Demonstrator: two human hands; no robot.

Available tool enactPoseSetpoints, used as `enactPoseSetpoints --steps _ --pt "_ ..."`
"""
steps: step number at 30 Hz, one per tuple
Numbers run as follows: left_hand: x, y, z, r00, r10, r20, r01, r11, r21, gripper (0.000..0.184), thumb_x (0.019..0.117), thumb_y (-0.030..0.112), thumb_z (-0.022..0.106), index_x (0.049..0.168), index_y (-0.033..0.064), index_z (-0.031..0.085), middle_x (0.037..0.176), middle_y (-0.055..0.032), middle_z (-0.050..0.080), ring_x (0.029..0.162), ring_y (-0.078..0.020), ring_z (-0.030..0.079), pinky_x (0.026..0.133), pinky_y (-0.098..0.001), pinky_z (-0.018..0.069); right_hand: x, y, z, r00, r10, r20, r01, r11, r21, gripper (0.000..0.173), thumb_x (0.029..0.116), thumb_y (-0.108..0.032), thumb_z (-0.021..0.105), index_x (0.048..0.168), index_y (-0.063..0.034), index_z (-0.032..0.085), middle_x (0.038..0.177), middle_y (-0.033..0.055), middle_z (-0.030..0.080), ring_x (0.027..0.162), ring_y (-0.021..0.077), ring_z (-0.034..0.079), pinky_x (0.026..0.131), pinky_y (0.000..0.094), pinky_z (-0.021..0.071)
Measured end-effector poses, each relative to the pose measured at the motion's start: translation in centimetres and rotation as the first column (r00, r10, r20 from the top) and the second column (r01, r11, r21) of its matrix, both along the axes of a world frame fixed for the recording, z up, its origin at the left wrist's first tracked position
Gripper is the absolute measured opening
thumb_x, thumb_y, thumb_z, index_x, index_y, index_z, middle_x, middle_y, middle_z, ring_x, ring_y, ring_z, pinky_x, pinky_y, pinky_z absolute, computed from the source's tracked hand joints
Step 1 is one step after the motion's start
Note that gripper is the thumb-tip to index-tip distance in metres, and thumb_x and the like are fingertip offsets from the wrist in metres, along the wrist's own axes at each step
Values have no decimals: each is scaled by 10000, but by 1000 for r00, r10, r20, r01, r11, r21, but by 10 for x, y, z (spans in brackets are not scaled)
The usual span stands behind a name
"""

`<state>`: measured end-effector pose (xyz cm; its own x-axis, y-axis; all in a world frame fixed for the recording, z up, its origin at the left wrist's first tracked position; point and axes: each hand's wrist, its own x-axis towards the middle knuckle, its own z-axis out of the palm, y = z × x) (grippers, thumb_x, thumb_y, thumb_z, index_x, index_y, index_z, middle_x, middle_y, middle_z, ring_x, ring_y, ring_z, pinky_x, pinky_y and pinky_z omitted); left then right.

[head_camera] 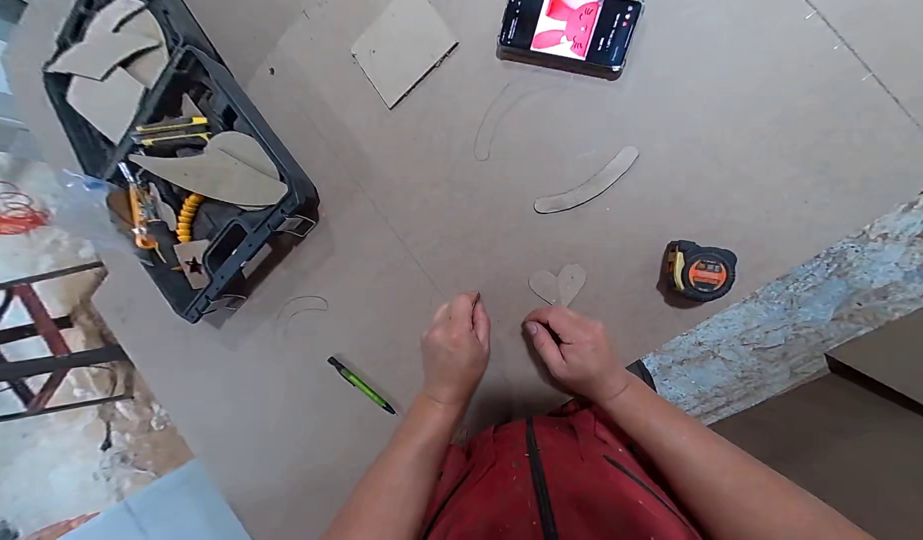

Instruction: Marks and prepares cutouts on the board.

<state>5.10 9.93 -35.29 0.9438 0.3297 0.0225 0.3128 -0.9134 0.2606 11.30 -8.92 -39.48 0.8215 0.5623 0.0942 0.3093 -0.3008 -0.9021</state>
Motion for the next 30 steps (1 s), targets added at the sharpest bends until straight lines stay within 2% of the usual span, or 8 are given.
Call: enactPoseSetpoints --steps 3,7,12,17,22,27,30 --pt "-9 -2 -1 1000 -14 -15 14 1000 9 247 996 173 593 1144 21 718 907 -102 729 777 -249 712 685 -419 609 0 0 -1 1000 -5 -2 5 1000 5 222 1039 -239 558 1035 -119 745 928 -18 720 818 48 687 712 251 603" --pt "9 4 1 1000 6 -15 -6 1000 9 216 1013 167 582 1124 30 707 877 -98 719 761 -238 706 660 -418 603 1 1 -2 1000 5 -3 -5 1000 0 224 1042 -243 551 1039 -122 741 916 -21 714 803 47 682 695 252 599" --pt "-11 -4 1 999 17 -31 -16 1000 3 244 1001 183 592 1139 24 716 897 -97 722 758 -231 709 668 -412 610 3 0 -1 1000 5 10 -5 1000 -7 233 1044 -251 541 1029 -128 739 910 -28 709 790 42 676 679 242 594" --pt "9 -1 3 998 50 -42 -50 999 -1 216 1012 174 588 1133 37 701 887 -99 726 777 -241 718 674 -424 611 2 1 -3 1000 10 21 -10 1000 -8 245 1048 -262 533 1036 -131 739 903 -25 708 788 51 677 673 254 593" --pt "-15 -7 0 999 25 -37 -25 1000 2 237 993 183 584 1118 35 720 873 -86 723 750 -228 713 655 -411 611 1 0 -4 1000 2 27 -1 1000 -3 244 1044 -264 541 1025 -128 743 908 -25 714 794 46 681 680 248 595" --pt "9 1 2 999 34 -24 -34 999 4 220 1014 175 583 1133 32 701 876 -99 725 759 -244 715 661 -431 610 1 -1 -3 1000 10 21 -10 1000 -7 245 1046 -264 535 1027 -134 742 907 -28 711 799 45 678 694 247 594" --pt "-7 -5 3 999 36 -41 -36 999 0 243 1007 183 584 1139 26 714 885 -97 721 760 -242 711 672 -433 612 0 -1 0 1000 4 14 -4 1000 -20 249 1043 -267 530 1022 -140 744 908 -33 710 795 43 679 680 252 598"
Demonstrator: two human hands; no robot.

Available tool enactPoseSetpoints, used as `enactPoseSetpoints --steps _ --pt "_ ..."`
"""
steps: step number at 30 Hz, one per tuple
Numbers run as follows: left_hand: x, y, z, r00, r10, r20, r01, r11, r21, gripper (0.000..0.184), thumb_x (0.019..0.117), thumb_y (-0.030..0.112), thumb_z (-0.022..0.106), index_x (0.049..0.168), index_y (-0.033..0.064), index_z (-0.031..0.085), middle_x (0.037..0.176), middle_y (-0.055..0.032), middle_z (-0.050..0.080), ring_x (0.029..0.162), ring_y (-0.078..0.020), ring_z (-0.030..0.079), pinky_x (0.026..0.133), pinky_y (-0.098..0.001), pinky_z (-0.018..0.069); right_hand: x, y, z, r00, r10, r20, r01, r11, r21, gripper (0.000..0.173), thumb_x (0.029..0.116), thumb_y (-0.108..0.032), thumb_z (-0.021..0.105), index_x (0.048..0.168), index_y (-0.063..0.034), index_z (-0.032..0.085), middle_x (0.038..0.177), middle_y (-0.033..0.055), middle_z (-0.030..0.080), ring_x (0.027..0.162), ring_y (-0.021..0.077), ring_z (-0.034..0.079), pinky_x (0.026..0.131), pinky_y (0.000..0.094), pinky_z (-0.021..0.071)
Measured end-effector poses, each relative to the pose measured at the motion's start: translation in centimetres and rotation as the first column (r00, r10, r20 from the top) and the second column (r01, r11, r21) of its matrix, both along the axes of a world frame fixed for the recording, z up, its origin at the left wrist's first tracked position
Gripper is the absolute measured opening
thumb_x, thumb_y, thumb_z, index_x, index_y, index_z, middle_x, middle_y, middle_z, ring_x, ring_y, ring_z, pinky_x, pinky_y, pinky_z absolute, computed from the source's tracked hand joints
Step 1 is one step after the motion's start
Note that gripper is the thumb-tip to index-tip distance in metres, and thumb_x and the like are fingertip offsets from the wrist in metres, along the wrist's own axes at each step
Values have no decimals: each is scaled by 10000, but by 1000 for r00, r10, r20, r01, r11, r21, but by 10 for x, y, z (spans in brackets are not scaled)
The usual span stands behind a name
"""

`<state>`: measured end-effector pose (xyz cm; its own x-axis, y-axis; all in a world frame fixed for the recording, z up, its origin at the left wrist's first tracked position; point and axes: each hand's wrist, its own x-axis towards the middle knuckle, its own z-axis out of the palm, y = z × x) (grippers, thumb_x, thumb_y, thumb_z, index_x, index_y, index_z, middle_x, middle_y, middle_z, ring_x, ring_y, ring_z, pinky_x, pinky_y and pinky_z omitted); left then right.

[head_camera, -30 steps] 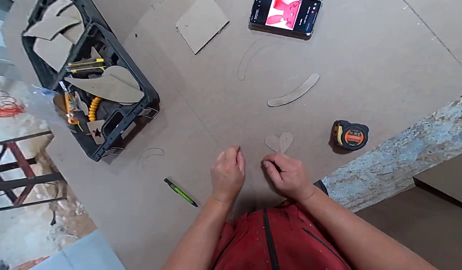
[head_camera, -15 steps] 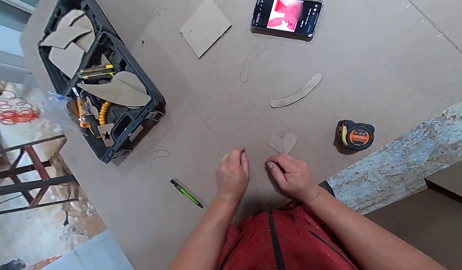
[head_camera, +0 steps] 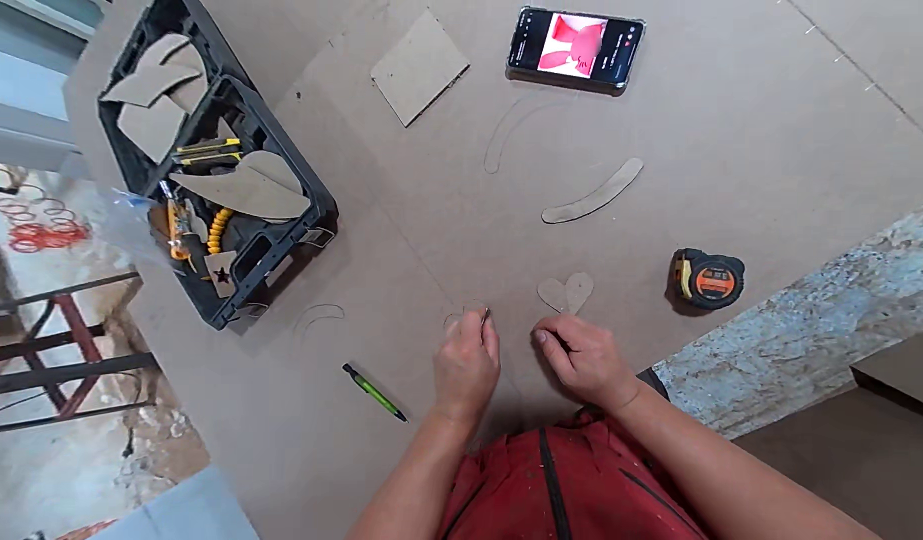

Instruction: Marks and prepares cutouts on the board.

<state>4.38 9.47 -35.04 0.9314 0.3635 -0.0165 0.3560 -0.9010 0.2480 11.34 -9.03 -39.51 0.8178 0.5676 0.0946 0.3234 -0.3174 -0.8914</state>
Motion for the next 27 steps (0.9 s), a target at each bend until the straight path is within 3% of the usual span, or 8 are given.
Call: enactPoseSetpoints --steps 5,9,11,15,18,21,24,27 --pt "12 10 0 1000 4 -6 -4 1000 -5 243 1019 184 576 1145 26 710 877 -114 726 745 -266 718 651 -449 611 0 2 -2 1000 11 20 -11 1000 0 253 1048 -268 530 1030 -133 743 913 -24 717 804 53 687 696 258 599" --pt "19 48 20 957 291 18 -282 940 -194 302 1062 309 556 1249 98 665 978 -96 738 785 -229 709 705 -491 594 -1 2 2 999 37 -16 -37 999 -28 251 1052 -296 530 1056 -160 741 941 -51 716 839 30 682 730 254 602" --pt "-5 73 29 913 407 17 -388 880 -274 306 1056 310 573 1263 101 659 1005 -84 732 802 -202 704 744 -477 598 -2 11 17 971 165 -175 -184 978 -100 261 1049 -326 522 1123 -194 735 993 -68 724 902 27 687 803 285 607" --pt "-69 109 28 797 603 -49 -552 692 -465 244 1029 226 631 1216 79 686 871 -72 704 697 -177 657 662 -414 573 27 72 46 705 308 -639 -501 854 -140 308 1052 -372 550 1265 -208 700 1111 2 730 1013 145 697 914 453 573" --pt "-109 126 31 690 724 -6 -602 569 -560 231 1031 194 621 1202 55 688 845 -61 706 655 -136 652 614 -331 573 75 112 51 860 -50 -508 -25 990 -139 357 1025 -266 563 1351 -145 643 1256 73 684 1133 206 670 978 491 555" --pt "-140 148 37 573 819 16 -671 480 -565 268 1043 219 609 1246 57 672 839 -52 695 642 -116 635 601 -304 556 127 115 68 918 -249 -309 255 967 -22 409 1019 -219 531 1410 -113 590 1395 94 616 1251 198 617 1037 441 532" --pt "-170 171 28 452 889 -67 -705 310 -638 311 1050 223 601 1309 55 634 849 -73 684 624 -126 631 584 -305 554 119 91 76 999 41 -23 -46 969 -244 429 1021 -236 525 1422 -94 577 1484 101 554 1379 223 529 1133 465 466" --pt "-195 178 11 360 922 -142 -673 151 -724 393 1048 224 611 1401 59 559 841 -98 664 588 -142 611 536 -299 536 48 60 69 681 730 -53 -654 574 -492 406 1020 -471 551 1311 -220 684 1485 19 554 1415 221 468 1185 509 376"
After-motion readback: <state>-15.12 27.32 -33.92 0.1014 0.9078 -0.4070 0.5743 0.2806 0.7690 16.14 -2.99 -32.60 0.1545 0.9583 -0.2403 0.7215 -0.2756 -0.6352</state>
